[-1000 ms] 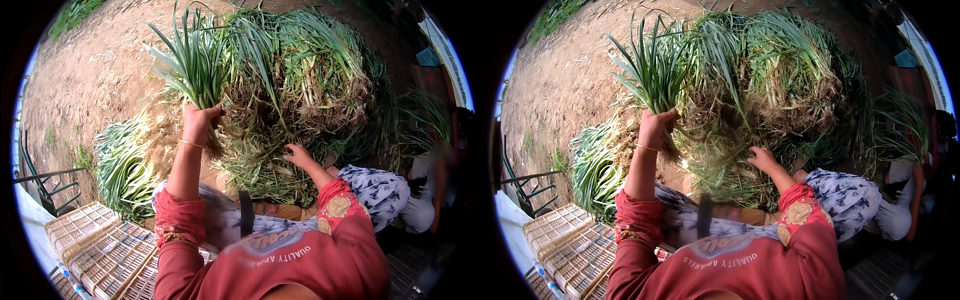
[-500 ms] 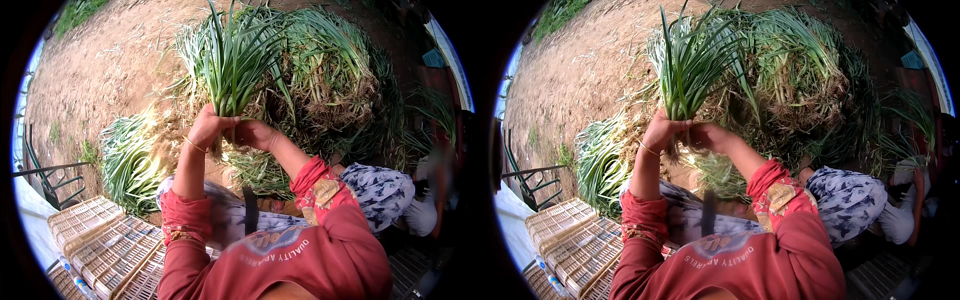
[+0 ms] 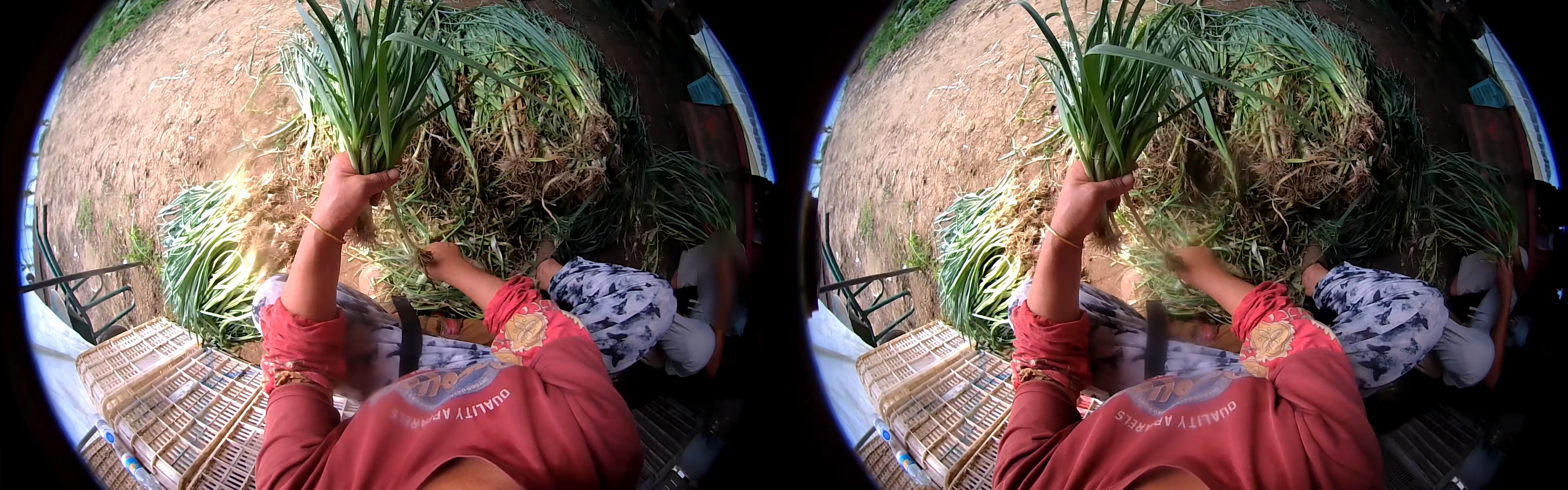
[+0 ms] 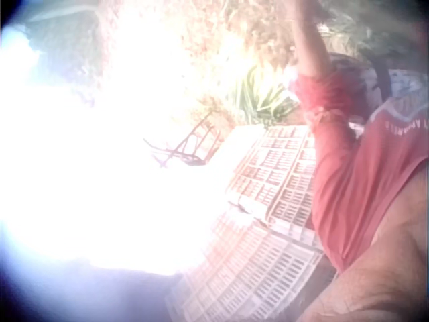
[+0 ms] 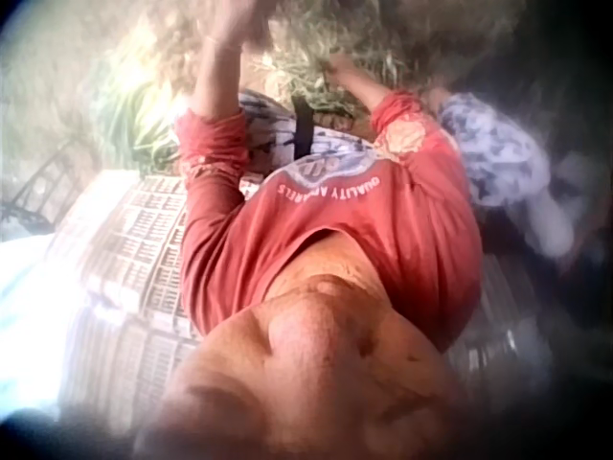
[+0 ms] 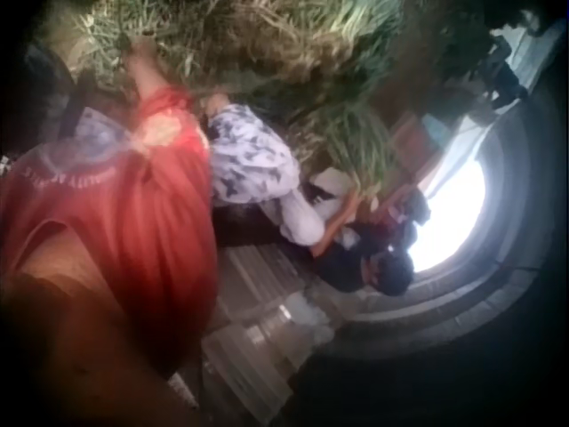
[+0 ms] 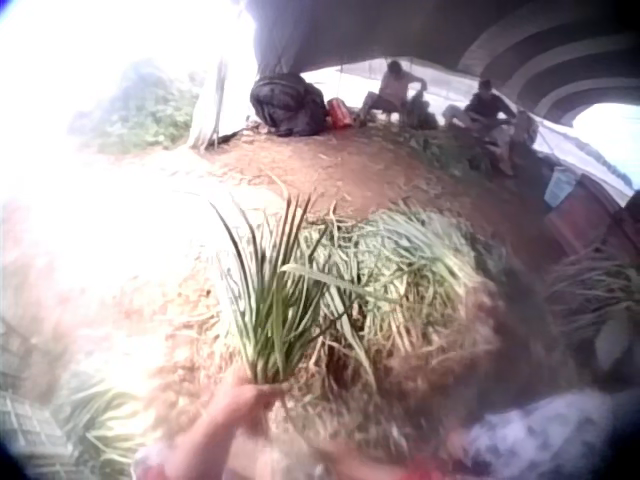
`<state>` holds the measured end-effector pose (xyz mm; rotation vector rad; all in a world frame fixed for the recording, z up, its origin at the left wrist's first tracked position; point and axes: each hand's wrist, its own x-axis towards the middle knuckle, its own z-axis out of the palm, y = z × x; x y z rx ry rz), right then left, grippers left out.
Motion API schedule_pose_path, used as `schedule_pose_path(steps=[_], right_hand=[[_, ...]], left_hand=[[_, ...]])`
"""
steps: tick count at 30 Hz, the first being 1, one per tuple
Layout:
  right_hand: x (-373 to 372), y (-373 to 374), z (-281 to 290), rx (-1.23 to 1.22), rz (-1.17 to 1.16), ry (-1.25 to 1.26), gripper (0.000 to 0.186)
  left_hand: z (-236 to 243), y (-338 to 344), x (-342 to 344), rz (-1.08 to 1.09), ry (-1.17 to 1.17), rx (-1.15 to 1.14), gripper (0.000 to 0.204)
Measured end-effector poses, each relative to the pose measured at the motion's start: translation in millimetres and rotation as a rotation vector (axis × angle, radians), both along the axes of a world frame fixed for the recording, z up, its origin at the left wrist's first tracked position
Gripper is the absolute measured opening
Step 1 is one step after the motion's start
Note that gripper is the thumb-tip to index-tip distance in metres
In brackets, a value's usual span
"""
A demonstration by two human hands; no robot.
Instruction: The person sits on the ground and sorts green onions by hand, separating individual stalks from a large pile and arranging them into smaller bundles. The person repeatedly picks up stalks, aligns them, and places them into a growing bundle.
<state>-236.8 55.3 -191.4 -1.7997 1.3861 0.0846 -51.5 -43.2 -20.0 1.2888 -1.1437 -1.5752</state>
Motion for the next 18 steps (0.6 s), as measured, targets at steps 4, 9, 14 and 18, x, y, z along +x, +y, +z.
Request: schedule_pose_path(steps=[4, 9, 14, 18], right_hand=[[-31.2, 25.2, -38.6, -0.11, -0.016, 0.131, 0.021], [-69.4, 43.3, -44.0, 0.073, -0.036, 0.358, 0.026], [-79.9, -34.3, 17.5, 0.215, -0.597, -0.776, 0.057], [-36.1, -47.5, 71.9, 0.265, -0.249, -0.935, 0.065]], left_hand=[[-13.4, 6.0, -17.2, 0.013, 0.078, 0.042, 0.006], [3.7, -11.4, 2.8, 0.114, 0.08, 0.017, 0.011], [-3.1, -21.2, -2.7, 0.148, 0.217, 0.093, 0.012], [-5.3, -28.5, -1.6, 0.185, 0.293, 0.134, 0.017]])
